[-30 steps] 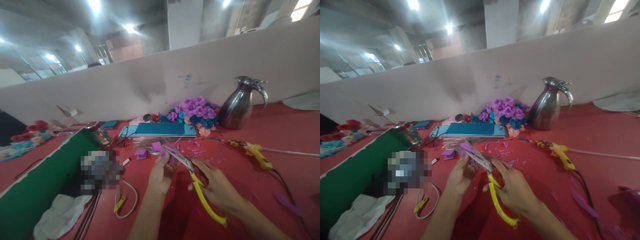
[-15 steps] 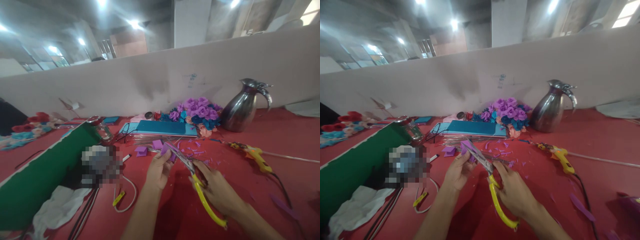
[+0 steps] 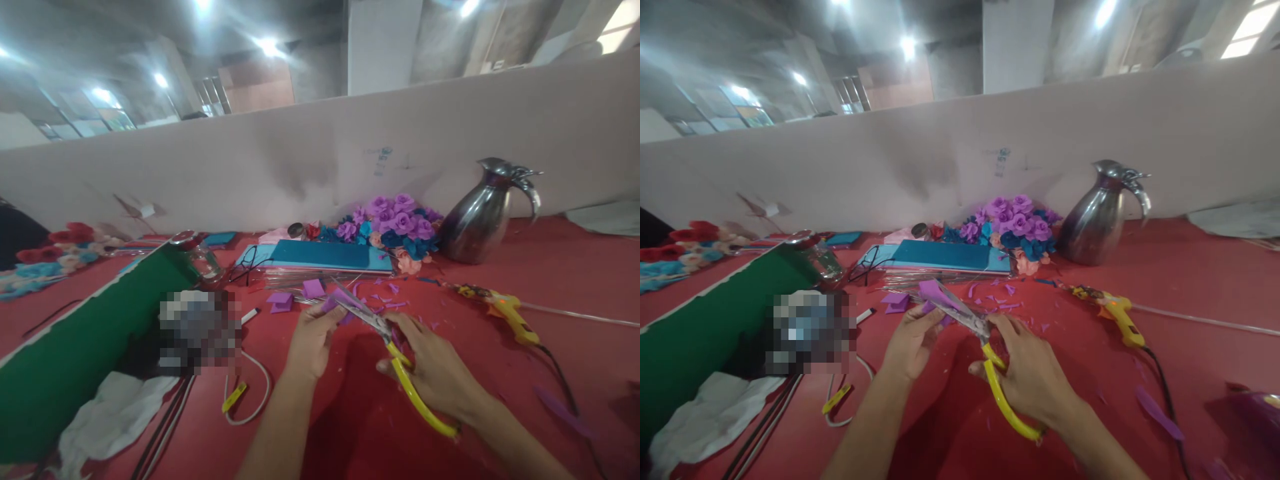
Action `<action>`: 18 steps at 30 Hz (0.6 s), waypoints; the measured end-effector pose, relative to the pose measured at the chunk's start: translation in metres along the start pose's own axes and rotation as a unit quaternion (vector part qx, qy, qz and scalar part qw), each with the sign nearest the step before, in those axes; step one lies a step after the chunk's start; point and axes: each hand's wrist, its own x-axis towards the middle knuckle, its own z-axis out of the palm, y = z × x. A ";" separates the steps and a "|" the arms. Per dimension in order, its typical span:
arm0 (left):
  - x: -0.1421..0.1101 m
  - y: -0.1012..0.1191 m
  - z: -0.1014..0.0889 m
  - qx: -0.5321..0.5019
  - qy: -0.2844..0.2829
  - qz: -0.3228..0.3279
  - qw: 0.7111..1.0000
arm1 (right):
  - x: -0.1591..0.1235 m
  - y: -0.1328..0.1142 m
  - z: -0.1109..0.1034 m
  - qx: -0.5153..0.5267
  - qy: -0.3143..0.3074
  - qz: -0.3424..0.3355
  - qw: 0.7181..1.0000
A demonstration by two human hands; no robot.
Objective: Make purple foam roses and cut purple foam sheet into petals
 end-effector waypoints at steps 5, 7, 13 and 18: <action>-0.004 -0.002 0.005 0.032 -0.007 0.005 0.999 | 0.000 0.002 0.001 0.026 0.006 -0.006 1.000; -0.005 -0.002 0.005 0.028 -0.006 0.000 1.000 | 0.000 0.001 0.001 0.039 -0.004 -0.009 0.999; -0.005 0.001 0.005 0.025 -0.020 -0.001 0.999 | -0.003 -0.003 0.000 0.076 -0.031 -0.029 0.996; -0.005 0.004 0.005 0.015 -0.008 -0.010 1.000 | -0.004 -0.001 0.003 0.112 -0.060 -0.015 0.992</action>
